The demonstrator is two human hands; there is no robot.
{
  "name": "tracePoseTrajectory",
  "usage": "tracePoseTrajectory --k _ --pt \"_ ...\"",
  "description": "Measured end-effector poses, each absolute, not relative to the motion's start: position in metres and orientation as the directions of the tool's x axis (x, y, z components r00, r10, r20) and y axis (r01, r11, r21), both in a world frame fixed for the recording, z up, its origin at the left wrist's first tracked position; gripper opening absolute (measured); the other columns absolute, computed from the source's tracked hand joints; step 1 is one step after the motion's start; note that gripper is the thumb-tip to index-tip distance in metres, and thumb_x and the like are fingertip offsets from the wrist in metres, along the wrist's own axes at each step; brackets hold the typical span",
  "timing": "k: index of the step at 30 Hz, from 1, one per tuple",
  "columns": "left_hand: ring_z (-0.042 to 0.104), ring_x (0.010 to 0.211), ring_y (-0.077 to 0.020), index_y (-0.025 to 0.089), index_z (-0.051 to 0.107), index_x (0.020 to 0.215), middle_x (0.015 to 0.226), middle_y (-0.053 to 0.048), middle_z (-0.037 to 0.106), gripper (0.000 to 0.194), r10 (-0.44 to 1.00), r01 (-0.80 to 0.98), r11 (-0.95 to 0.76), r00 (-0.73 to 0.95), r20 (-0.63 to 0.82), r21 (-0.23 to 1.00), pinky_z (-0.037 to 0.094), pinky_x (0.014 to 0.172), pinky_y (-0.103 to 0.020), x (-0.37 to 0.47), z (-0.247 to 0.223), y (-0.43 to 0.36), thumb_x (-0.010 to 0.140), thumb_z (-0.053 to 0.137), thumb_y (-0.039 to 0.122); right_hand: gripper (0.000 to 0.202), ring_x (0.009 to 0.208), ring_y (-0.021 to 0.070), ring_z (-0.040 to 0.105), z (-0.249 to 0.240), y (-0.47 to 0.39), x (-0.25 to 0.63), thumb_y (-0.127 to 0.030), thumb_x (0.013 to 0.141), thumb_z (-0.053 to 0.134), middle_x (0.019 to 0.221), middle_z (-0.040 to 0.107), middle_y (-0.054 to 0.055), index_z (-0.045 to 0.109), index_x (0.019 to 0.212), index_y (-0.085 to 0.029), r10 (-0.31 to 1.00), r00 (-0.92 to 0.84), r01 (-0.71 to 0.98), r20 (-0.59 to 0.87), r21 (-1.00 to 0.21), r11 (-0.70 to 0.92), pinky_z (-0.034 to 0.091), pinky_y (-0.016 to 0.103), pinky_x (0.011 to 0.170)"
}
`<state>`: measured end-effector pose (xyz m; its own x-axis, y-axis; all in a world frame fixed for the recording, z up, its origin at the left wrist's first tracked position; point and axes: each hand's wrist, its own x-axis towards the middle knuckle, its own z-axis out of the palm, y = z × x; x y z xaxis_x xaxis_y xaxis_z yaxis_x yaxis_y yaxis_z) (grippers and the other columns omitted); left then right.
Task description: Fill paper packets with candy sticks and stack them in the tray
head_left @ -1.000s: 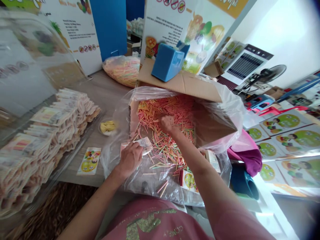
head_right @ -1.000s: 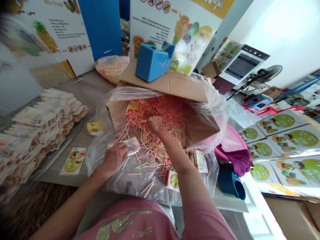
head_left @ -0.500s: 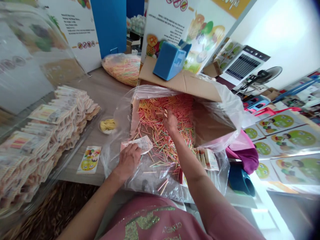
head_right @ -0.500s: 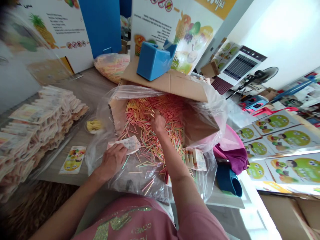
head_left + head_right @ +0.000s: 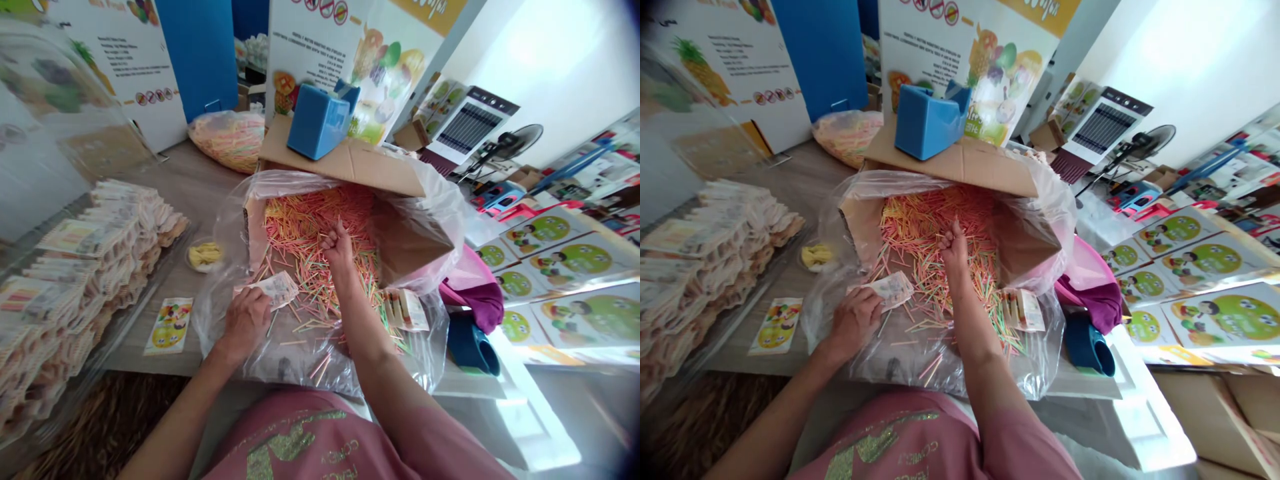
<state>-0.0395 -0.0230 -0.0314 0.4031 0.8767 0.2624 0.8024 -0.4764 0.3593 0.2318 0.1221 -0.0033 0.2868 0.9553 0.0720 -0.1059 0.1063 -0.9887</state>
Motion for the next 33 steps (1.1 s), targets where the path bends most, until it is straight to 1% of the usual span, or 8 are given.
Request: tracePoseTrajectory --k 2,5,11,16,18,21,24,33 --pt "0.064 0.096 -0.0268 0.020 0.074 0.083 0.091 -0.009 0.073 0.020 0.878 0.796 -0.476 0.400 0.264 0.373 0.052 0.087 -0.040 -0.041 -0.031 -0.022 0.092 0.058 0.014 0.038 0.045 0.0118 0.020 -0.004 0.123 0.226 -0.062 0.096 0.055 0.056 0.021 -0.012 0.048 0.081 -0.028 0.953 0.294 -0.144 0.067 -0.983 0.113 0.030 0.024 0.044" --pt "0.065 0.097 -0.0269 0.021 0.076 0.084 0.092 -0.009 0.073 0.021 0.877 0.790 -0.478 0.405 0.260 0.383 0.053 0.088 -0.040 -0.043 -0.028 -0.018 0.094 0.058 0.016 0.030 0.045 0.0105 0.032 -0.003 0.123 0.211 -0.054 0.089 0.067 0.055 0.036 -0.011 0.059 0.093 -0.026 0.956 0.272 -0.152 0.113 -0.976 0.158 0.033 0.023 0.046" --pt "0.062 0.108 -0.0307 0.019 0.076 0.083 0.096 -0.012 0.073 0.020 0.874 0.811 -0.473 0.382 0.300 0.344 0.052 0.090 -0.042 -0.040 -0.021 -0.018 0.088 0.060 0.009 0.042 0.088 0.0213 0.068 -0.006 0.119 0.190 -0.051 0.087 0.066 0.070 0.067 -0.001 0.068 0.118 -0.023 0.967 0.039 0.285 0.253 -0.930 0.232 0.053 0.035 0.088" --pt "0.063 0.096 -0.0270 0.019 0.076 0.088 0.093 -0.011 0.072 0.019 0.886 0.817 -0.464 0.423 0.190 0.343 0.051 0.085 -0.039 -0.041 -0.021 -0.026 0.089 0.059 0.011 0.041 0.060 0.0163 0.059 -0.003 0.111 0.185 -0.048 0.099 0.048 0.065 0.062 -0.003 0.064 0.124 -0.020 0.978 -0.037 0.398 0.203 -0.895 0.201 0.049 0.028 0.065" --pt "0.063 0.097 -0.0270 0.019 0.077 0.095 0.096 -0.010 0.072 0.018 0.889 0.806 -0.458 0.421 0.179 0.375 0.051 0.086 -0.039 -0.044 -0.020 -0.027 0.090 0.061 0.014 0.035 0.066 0.0170 0.062 0.005 0.105 0.181 -0.038 0.101 0.048 0.073 0.067 0.000 0.064 0.125 -0.019 0.975 -0.105 0.593 0.198 -0.774 0.221 0.049 0.028 0.068" --pt "0.064 0.099 -0.0277 0.019 0.078 0.095 0.097 -0.010 0.072 0.017 0.889 0.792 -0.455 0.427 0.163 0.408 0.051 0.084 -0.039 -0.048 -0.018 -0.026 0.092 0.061 0.019 0.032 0.092 0.0239 0.071 0.023 0.092 0.174 -0.023 0.096 0.053 0.100 0.077 0.010 0.069 0.124 -0.020 0.969 -0.245 0.885 0.036 -0.399 0.239 0.051 0.033 0.082" --pt "0.065 0.097 -0.0268 0.020 0.078 0.083 0.093 -0.010 0.072 0.021 0.896 0.786 -0.441 0.413 0.161 0.434 0.052 0.083 -0.038 -0.049 -0.019 -0.021 0.092 0.059 0.017 0.033 0.104 0.0291 0.073 0.034 0.079 0.168 -0.019 0.095 0.053 0.112 0.078 0.016 0.072 0.122 -0.019 0.949 -0.256 0.965 -0.184 -0.106 0.240 0.052 0.036 0.086" --pt "0.063 0.097 -0.0284 0.019 0.076 0.079 0.090 -0.011 0.071 0.019 0.885 0.810 -0.460 0.385 0.261 0.363 0.051 0.085 -0.041 -0.038 -0.027 -0.021 0.085 0.062 0.008 0.035 0.105 0.0333 0.074 0.013 0.072 0.146 -0.010 0.097 0.046 0.112 0.076 0.023 0.076 0.116 -0.010 0.955 -0.193 0.978 -0.224 0.038 0.207 0.055 0.038 0.083"
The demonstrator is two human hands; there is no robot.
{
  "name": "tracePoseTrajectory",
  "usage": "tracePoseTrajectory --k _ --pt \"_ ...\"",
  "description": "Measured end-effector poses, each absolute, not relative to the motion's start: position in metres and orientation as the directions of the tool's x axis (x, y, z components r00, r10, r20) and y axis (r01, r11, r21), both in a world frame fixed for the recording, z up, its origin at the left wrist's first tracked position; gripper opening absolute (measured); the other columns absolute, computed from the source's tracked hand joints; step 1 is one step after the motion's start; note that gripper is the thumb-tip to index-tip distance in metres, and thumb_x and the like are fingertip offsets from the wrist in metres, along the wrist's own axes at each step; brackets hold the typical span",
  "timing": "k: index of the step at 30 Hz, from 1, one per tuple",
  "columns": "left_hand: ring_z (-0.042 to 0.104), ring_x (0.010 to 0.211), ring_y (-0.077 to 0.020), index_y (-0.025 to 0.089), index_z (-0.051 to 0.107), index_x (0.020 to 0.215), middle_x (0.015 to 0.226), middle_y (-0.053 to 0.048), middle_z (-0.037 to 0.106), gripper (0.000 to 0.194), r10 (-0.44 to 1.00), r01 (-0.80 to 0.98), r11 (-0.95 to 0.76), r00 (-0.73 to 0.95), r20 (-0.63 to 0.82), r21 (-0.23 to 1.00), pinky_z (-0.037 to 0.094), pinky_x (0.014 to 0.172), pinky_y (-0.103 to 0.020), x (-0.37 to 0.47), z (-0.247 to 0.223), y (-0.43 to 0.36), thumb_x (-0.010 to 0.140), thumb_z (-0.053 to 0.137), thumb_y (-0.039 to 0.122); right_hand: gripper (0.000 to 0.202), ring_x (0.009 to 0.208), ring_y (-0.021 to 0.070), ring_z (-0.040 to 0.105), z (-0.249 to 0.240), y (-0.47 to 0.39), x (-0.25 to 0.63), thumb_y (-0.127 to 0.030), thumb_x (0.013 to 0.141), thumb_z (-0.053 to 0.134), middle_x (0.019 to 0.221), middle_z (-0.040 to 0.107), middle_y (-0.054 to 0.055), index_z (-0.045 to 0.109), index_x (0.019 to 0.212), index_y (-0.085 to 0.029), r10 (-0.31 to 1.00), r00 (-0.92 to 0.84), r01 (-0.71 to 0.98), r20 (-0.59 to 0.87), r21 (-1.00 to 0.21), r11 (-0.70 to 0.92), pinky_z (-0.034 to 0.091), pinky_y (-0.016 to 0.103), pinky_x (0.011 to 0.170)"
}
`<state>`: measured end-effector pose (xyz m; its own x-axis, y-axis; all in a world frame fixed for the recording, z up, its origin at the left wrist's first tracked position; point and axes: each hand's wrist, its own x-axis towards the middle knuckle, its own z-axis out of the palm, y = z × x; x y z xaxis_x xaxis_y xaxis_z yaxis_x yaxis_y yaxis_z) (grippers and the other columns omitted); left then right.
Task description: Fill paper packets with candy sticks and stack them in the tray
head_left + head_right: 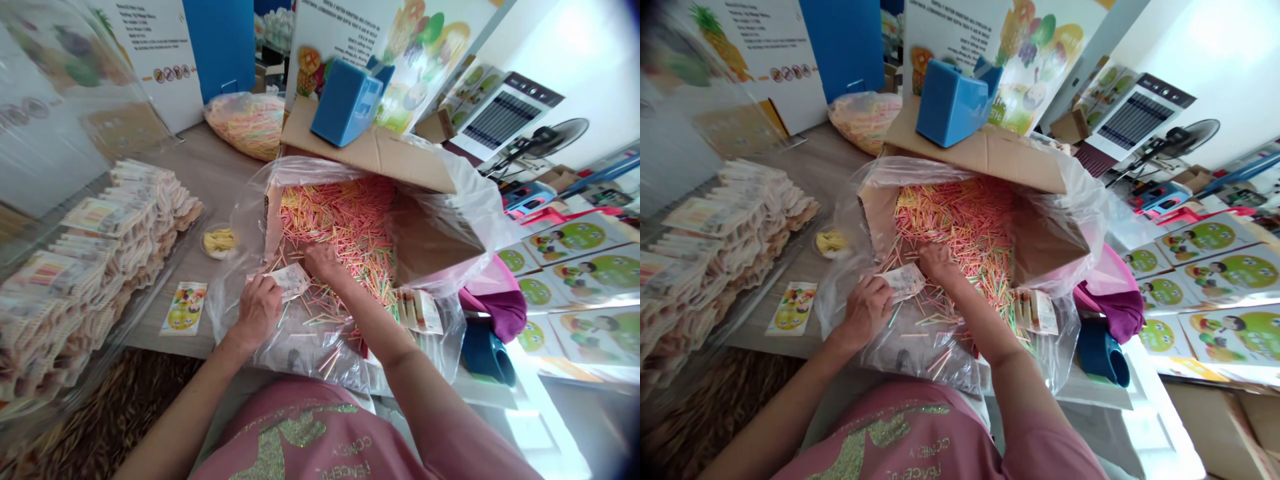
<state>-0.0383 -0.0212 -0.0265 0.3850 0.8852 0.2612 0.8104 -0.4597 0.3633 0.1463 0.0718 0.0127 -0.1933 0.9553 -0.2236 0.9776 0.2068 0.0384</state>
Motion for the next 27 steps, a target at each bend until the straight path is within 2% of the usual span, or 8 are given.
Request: tracePoseTrajectory --k 6,10,13,15,17,20,23,27 --pt "0.062 0.093 -0.0255 0.019 0.075 0.085 0.091 -0.010 0.071 0.020 0.878 0.793 -0.478 0.416 0.238 0.379 0.050 0.082 -0.038 -0.045 -0.027 -0.031 0.092 0.058 0.012 0.040 0.106 0.0334 0.071 0.012 0.082 0.159 -0.010 0.095 0.048 0.124 0.070 0.023 0.072 0.126 -0.014 0.980 -0.149 0.989 -0.134 -0.016 0.148 0.055 0.040 0.083" --pt "0.063 0.094 -0.0254 0.020 0.076 0.087 0.094 -0.009 0.071 0.020 0.882 0.772 -0.470 0.424 0.204 0.427 0.051 0.082 -0.038 -0.050 -0.024 -0.028 0.095 0.057 0.016 0.024 0.106 0.0268 0.066 0.009 0.092 0.197 -0.019 0.094 0.051 0.113 0.071 0.015 0.073 0.106 -0.019 0.997 -0.032 0.903 0.072 -0.425 0.059 0.051 0.038 0.093" --pt "0.063 0.093 -0.0249 0.021 0.075 0.081 0.091 -0.008 0.071 0.023 0.894 0.769 -0.448 0.405 0.194 0.457 0.051 0.082 -0.038 -0.050 -0.023 -0.023 0.095 0.056 0.018 0.020 0.095 0.0230 0.064 0.003 0.098 0.216 -0.036 0.094 0.052 0.094 0.070 0.008 0.064 0.087 -0.022 0.980 0.109 0.595 0.168 -0.800 0.070 0.052 0.037 0.090" --pt "0.064 0.092 -0.0243 0.022 0.073 0.076 0.088 -0.008 0.070 0.025 0.900 0.758 -0.435 0.382 0.210 0.487 0.051 0.082 -0.037 -0.050 -0.025 -0.019 0.094 0.056 0.018 0.024 0.092 0.0223 0.065 0.000 0.099 0.218 -0.045 0.092 0.052 0.091 0.069 0.006 0.059 0.087 -0.023 0.966 0.228 0.319 0.119 -0.947 0.041 0.054 0.035 0.083" --pt "0.064 0.092 -0.0236 0.023 0.072 0.072 0.085 -0.007 0.069 0.028 0.897 0.730 -0.442 0.359 0.258 0.521 0.051 0.083 -0.036 -0.051 -0.029 -0.016 0.094 0.056 0.018 0.023 0.095 0.0224 0.067 0.000 0.099 0.215 -0.046 0.090 0.050 0.095 0.071 0.007 0.056 0.089 -0.024 0.949 0.313 0.139 0.040 -0.990 -0.004 0.054 0.034 0.080" --pt "0.063 0.091 -0.0232 0.023 0.071 0.071 0.082 -0.006 0.070 0.029 0.875 0.680 -0.478 0.309 0.373 0.556 0.050 0.084 -0.036 -0.055 -0.035 -0.015 0.095 0.055 0.020 0.016 0.101 0.0212 0.068 0.004 0.097 0.209 -0.041 0.090 0.048 0.100 0.072 0.008 0.051 0.089 -0.026 0.942 0.335 0.077 0.013 -0.997 -0.014 0.054 0.034 0.084" --pt "0.060 0.087 -0.0234 0.022 0.071 0.071 0.082 -0.006 0.071 0.027 0.861 0.680 -0.487 0.269 0.433 0.548 0.050 0.082 -0.036 -0.057 -0.038 -0.016 0.094 0.057 0.022 0.014 0.085 0.0181 0.066 0.007 0.095 0.209 -0.040 0.089 0.051 0.088 0.068 0.003 0.044 0.087 -0.027 0.952 0.302 -0.020 0.055 -0.998 0.064 0.053 0.030 0.077" --pt "0.061 0.089 -0.0248 0.022 0.069 0.067 0.079 -0.007 0.069 0.023 0.879 0.740 -0.467 0.330 0.344 0.484 0.049 0.081 -0.036 -0.054 -0.036 -0.019 0.088 0.060 0.019 0.031 0.048 0.0109 0.036 0.005 0.098 0.214 -0.045 0.087 0.061 0.062 0.040 -0.010 0.036 0.082 -0.028 0.956 0.291 -0.200 0.023 -0.976 0.084 0.037 0.023 0.052"
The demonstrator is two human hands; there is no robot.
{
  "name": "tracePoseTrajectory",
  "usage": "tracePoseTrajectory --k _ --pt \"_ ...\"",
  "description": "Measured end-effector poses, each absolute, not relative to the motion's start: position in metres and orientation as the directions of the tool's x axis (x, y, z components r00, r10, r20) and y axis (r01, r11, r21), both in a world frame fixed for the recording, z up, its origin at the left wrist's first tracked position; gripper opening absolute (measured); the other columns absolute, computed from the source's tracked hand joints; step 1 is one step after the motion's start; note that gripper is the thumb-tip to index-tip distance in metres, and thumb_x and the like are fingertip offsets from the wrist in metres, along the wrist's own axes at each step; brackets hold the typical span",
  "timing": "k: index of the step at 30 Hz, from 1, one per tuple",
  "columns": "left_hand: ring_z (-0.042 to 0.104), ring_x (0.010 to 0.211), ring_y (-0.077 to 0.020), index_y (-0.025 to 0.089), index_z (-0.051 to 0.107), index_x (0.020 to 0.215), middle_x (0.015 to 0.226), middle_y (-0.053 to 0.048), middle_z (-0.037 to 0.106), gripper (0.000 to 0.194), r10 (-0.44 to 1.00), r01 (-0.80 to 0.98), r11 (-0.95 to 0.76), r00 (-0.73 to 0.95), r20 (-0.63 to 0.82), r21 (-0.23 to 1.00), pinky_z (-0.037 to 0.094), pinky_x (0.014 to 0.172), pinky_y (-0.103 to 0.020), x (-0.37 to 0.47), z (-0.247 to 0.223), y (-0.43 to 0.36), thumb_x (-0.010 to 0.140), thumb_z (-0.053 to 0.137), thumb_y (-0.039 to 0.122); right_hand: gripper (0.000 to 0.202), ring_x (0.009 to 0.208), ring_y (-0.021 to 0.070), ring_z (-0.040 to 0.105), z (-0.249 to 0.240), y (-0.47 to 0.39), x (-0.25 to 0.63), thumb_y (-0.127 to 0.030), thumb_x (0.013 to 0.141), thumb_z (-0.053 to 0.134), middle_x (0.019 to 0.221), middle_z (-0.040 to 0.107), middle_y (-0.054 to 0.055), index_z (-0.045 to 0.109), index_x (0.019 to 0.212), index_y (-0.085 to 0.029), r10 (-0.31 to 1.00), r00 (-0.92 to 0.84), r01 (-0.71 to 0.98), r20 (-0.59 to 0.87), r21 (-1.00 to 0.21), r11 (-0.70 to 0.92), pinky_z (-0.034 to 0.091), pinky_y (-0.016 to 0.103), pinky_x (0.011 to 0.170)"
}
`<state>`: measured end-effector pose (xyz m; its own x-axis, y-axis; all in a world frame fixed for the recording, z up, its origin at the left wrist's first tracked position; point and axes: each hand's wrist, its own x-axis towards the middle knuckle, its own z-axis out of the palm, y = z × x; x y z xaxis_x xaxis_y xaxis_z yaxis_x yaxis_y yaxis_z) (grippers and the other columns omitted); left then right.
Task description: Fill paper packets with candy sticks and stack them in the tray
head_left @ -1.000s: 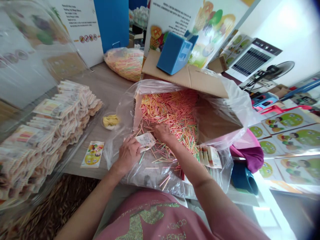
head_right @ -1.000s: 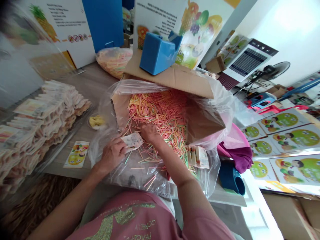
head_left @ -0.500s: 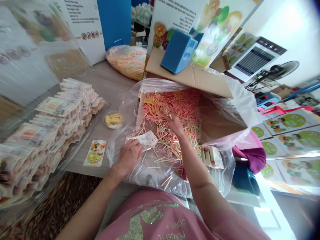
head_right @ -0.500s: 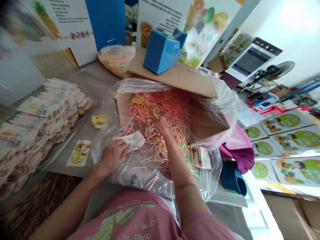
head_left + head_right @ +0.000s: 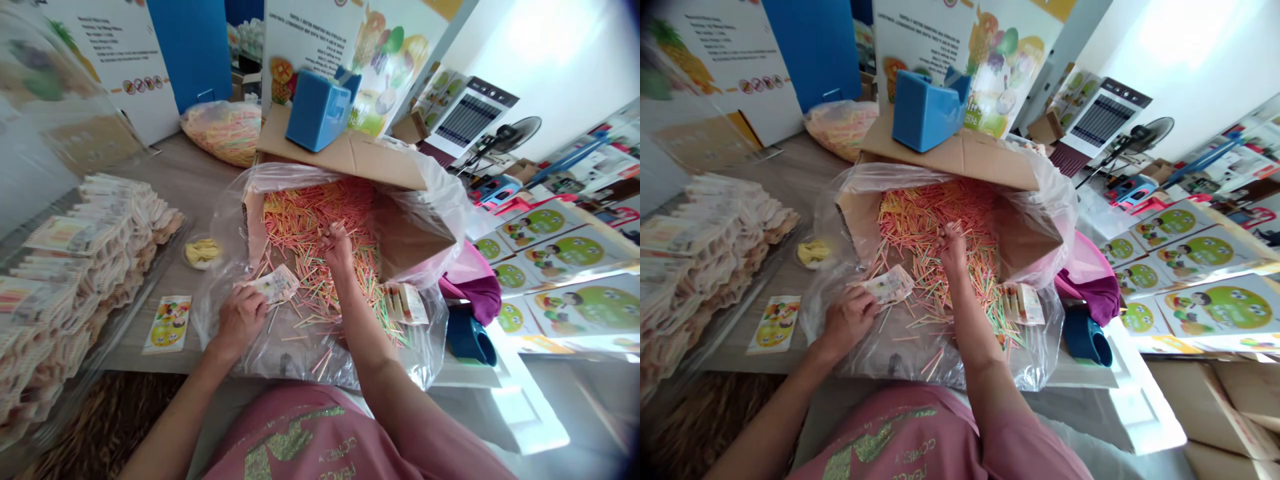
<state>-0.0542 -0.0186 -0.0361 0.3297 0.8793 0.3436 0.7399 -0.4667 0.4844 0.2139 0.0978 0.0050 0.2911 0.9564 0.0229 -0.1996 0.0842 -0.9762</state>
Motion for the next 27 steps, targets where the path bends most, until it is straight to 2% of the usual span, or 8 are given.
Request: tracePoseTrajectory --k 3,7,9,12,14,18,22,27 --pt "0.064 0.090 -0.0261 0.022 0.071 0.069 0.082 -0.008 0.071 0.018 0.894 0.765 -0.445 0.352 0.276 0.466 0.050 0.082 -0.037 -0.052 -0.033 -0.018 0.085 0.063 0.017 0.040 0.045 0.0107 0.015 0.005 0.100 0.213 -0.054 0.087 0.063 0.054 0.018 -0.014 0.034 0.078 -0.028 0.959 0.272 -0.275 -0.077 -0.961 0.001 0.022 0.024 0.045" --pt "0.065 0.088 -0.0251 0.021 0.072 0.069 0.081 -0.007 0.072 0.016 0.915 0.725 -0.402 0.322 0.241 0.559 0.050 0.082 -0.037 -0.055 -0.030 -0.013 0.083 0.067 0.018 0.032 0.043 0.0124 0.013 0.013 0.099 0.207 -0.058 0.090 0.062 0.051 0.013 -0.014 0.053 0.094 -0.027 0.966 0.238 -0.299 -0.100 -0.954 -0.025 0.020 0.025 0.044" --pt "0.065 0.081 -0.0219 0.021 0.072 0.066 0.077 -0.005 0.070 0.016 0.931 0.635 -0.363 0.271 0.244 0.682 0.050 0.078 -0.035 -0.056 -0.028 -0.011 0.081 0.069 0.020 0.037 0.042 0.0124 0.023 0.018 0.096 0.203 -0.061 0.097 0.054 0.051 0.018 -0.013 0.059 0.106 -0.025 0.975 0.212 -0.270 -0.065 -0.963 -0.006 0.029 0.024 0.047" --pt "0.062 0.068 -0.0155 0.021 0.072 0.063 0.071 -0.001 0.068 0.016 0.966 0.375 -0.255 0.145 0.216 0.891 0.048 0.066 -0.028 -0.055 -0.023 -0.009 0.078 0.073 0.028 0.044 0.054 0.0123 0.051 0.026 0.088 0.197 -0.059 0.106 0.038 0.054 0.039 -0.009 0.062 0.115 -0.023 0.988 0.150 -0.236 -0.034 -0.972 0.003 0.045 0.026 0.062" --pt "0.059 0.061 -0.0125 0.020 0.071 0.063 0.067 0.001 0.066 0.017 0.985 0.207 -0.165 0.080 0.152 0.964 0.045 0.057 -0.024 -0.052 -0.019 -0.009 0.072 0.078 0.032 0.040 0.063 0.0128 0.060 0.031 0.079 0.192 -0.056 0.106 0.042 0.061 0.049 -0.007 0.061 0.118 -0.023 0.994 0.110 -0.277 -0.016 -0.961 0.015 0.049 0.026 0.066" --pt "0.053 0.051 -0.0094 0.019 0.071 0.064 0.059 0.004 0.062 0.018 0.999 0.034 -0.021 0.040 0.020 0.999 0.041 0.048 -0.021 -0.044 -0.016 -0.010 0.066 0.082 0.033 0.029 0.049 0.0097 0.044 0.044 0.055 0.174 -0.049 0.102 0.059 0.058 0.039 -0.011 0.060 0.122 -0.029 0.997 0.063 -0.451 0.042 -0.890 0.066 0.037 0.020 0.046" --pt "0.058 0.057 -0.0113 0.020 0.075 0.069 0.066 0.002 0.067 0.020 0.999 -0.007 -0.035 -0.006 0.035 0.999 0.047 0.052 -0.022 -0.033 -0.019 -0.009 0.063 0.085 0.035 0.028 0.039 0.0098 0.022 0.053 0.037 0.151 -0.052 0.105 0.051 0.054 0.022 -0.012 0.061 0.120 -0.031 0.999 -0.010 -0.526 0.047 -0.850 0.034 0.022 0.021 0.037" --pt "0.060 0.060 -0.0116 0.020 0.077 0.069 0.069 0.001 0.070 0.018 0.996 0.014 -0.083 -0.012 0.083 0.996 0.049 0.055 -0.023 -0.025 -0.020 -0.008 0.063 0.085 0.035 0.037 0.038 0.0099 0.025 0.058 0.030 0.141 -0.063 0.102 0.051 0.051 0.020 -0.012 0.064 0.108 -0.028 0.992 0.007 -0.491 0.129 -0.863 0.116 0.026 0.023 0.039"
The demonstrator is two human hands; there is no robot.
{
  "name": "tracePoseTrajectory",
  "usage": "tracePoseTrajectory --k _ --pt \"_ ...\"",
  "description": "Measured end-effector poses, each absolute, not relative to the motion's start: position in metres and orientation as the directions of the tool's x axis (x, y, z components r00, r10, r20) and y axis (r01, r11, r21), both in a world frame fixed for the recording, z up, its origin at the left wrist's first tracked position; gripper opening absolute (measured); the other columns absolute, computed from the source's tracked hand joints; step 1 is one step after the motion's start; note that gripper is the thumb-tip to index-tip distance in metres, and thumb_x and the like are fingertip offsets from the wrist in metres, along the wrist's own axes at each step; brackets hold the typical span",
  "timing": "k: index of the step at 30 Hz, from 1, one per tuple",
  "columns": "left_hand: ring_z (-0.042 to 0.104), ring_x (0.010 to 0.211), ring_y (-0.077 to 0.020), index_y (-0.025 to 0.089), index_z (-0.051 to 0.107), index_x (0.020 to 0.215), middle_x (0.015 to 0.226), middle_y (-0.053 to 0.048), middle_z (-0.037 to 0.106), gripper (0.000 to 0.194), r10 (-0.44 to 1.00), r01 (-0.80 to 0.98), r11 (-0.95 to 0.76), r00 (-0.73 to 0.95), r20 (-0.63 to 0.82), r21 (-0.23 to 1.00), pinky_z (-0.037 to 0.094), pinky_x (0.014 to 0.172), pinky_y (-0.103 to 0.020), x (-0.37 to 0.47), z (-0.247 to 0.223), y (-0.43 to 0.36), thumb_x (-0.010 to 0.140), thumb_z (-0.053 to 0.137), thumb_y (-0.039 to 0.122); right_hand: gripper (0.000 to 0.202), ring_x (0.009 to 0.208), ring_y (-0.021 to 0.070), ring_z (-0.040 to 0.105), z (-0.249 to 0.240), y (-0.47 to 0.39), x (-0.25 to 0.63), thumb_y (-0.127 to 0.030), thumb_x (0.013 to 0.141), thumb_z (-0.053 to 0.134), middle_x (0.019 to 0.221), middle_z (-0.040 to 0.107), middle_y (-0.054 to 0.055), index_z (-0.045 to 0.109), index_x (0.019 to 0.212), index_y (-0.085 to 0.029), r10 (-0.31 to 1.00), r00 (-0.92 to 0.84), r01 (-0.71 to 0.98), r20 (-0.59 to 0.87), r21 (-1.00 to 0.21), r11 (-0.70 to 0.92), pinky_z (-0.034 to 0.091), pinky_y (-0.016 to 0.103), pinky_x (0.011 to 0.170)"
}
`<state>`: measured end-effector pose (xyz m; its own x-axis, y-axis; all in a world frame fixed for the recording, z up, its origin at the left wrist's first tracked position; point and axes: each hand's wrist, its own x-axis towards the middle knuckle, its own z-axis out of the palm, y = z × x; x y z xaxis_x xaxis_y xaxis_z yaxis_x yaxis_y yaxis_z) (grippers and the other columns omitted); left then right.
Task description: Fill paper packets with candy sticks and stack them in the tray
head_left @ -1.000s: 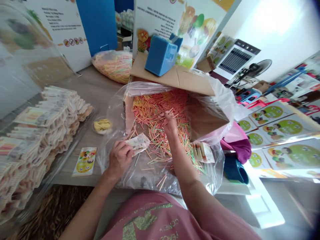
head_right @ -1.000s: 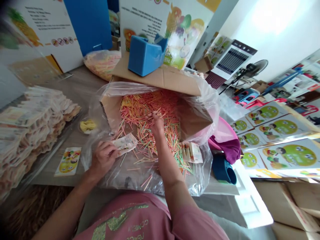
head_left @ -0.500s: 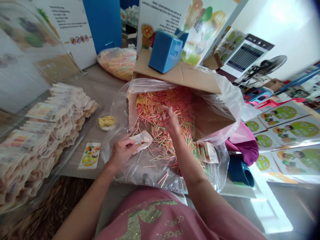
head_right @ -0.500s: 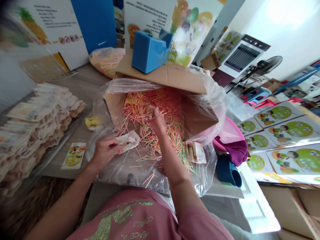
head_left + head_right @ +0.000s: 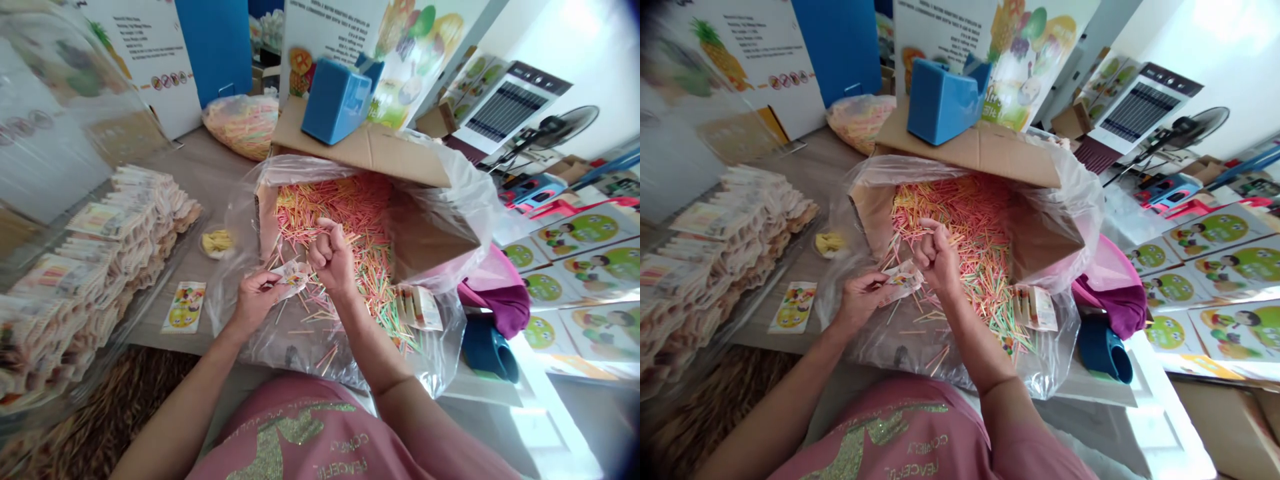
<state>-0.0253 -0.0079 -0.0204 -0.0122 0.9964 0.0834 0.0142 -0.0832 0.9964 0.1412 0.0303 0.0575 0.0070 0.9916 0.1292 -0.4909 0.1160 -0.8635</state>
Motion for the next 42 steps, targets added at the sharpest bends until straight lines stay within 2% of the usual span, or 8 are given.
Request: tracePoseTrajectory --k 3,6,11,16,21,28,36,42 --pt "0.061 0.060 -0.0119 0.020 0.078 0.070 0.070 0.001 0.072 0.017 0.994 0.005 -0.107 -0.018 0.107 0.994 0.050 0.056 -0.023 -0.022 -0.020 -0.008 0.063 0.086 0.034 0.045 0.047 0.0134 0.050 0.058 0.028 0.143 -0.069 0.099 0.053 0.048 0.027 -0.011 0.065 0.109 -0.027 0.980 -0.007 -0.412 0.197 -0.894 0.177 0.041 0.024 0.049" --pt "0.061 0.060 -0.0119 0.020 0.080 0.072 0.071 0.000 0.073 0.017 0.993 -0.009 -0.117 -0.011 0.117 0.993 0.050 0.056 -0.024 -0.017 -0.022 -0.008 0.065 0.087 0.034 0.055 0.072 0.0198 0.070 0.056 0.025 0.145 -0.075 0.098 0.046 0.048 0.043 -0.007 0.066 0.113 -0.026 0.983 -0.034 -0.266 0.180 -0.950 0.165 0.052 0.029 0.064" --pt "0.062 0.062 -0.0139 0.020 0.081 0.073 0.069 -0.001 0.073 0.021 0.993 0.006 -0.120 -0.012 0.120 0.993 0.052 0.058 -0.026 -0.008 -0.023 -0.008 0.065 0.089 0.038 0.062 0.091 0.0244 0.075 0.043 0.022 0.147 -0.080 0.095 0.044 0.063 0.067 0.002 0.068 0.108 -0.025 0.983 -0.106 -0.153 0.150 -0.979 0.133 0.058 0.035 0.073" --pt "0.062 0.061 -0.0134 0.021 0.081 0.073 0.069 0.000 0.073 0.018 0.997 -0.032 -0.077 -0.006 0.077 0.997 0.051 0.058 -0.027 -0.007 -0.028 -0.007 0.063 0.088 0.034 0.062 0.095 0.0252 0.076 0.045 0.016 0.150 -0.079 0.095 0.045 0.076 0.075 0.006 0.070 0.104 -0.023 0.979 -0.108 -0.196 0.171 -0.970 0.148 0.059 0.036 0.074" --pt "0.064 0.063 -0.0131 0.020 0.081 0.074 0.074 -0.001 0.074 0.021 0.997 -0.063 -0.080 -0.017 0.079 0.995 0.051 0.059 -0.026 -0.009 -0.035 -0.006 0.062 0.088 0.036 0.062 0.105 0.0248 0.075 0.062 0.014 0.145 -0.075 0.102 0.031 0.073 0.073 0.005 0.067 0.113 -0.026 0.982 0.047 -0.174 0.181 -0.967 0.187 0.059 0.039 0.082" --pt "0.062 0.063 -0.0125 0.021 0.081 0.075 0.072 0.001 0.073 0.019 0.995 -0.082 -0.095 -0.032 0.093 0.992 0.051 0.060 -0.025 -0.011 -0.036 -0.007 0.064 0.088 0.035 0.059 0.093 0.0237 0.075 0.048 0.017 0.135 -0.074 0.102 0.036 0.068 0.070 0.003 0.066 0.114 -0.025 0.991 0.042 -0.203 0.131 -0.970 0.137 0.060 0.037 0.077" --pt "0.064 0.066 -0.0137 0.020 0.081 0.076 0.073 0.000 0.073 0.019 0.985 -0.048 -0.165 -0.050 0.162 0.985 0.053 0.062 -0.026 -0.014 -0.040 -0.009 0.068 0.088 0.035 0.056 0.053 0.0168 0.054 0.046 0.020 0.136 -0.078 0.097 0.045 0.044 0.026 -0.011 0.068 0.099 -0.027 0.962 0.188 -0.225 0.196 -0.945 0.236 0.051 0.033 0.069" --pt "0.067 0.067 -0.0134 0.020 0.082 0.079 0.078 -0.002 0.075 0.015 0.976 -0.007 -0.217 -0.025 0.217 0.976 0.056 0.063 -0.025 -0.017 -0.039 -0.007 0.069 0.085 0.030 0.057 0.061 0.0176 0.056 0.040 0.021 0.131 -0.075 0.099 0.043 0.047 0.034 -0.008 0.074 0.101 -0.026 0.955 0.142 -0.091 0.262 -0.957 0.276 0.046 0.031 0.067"
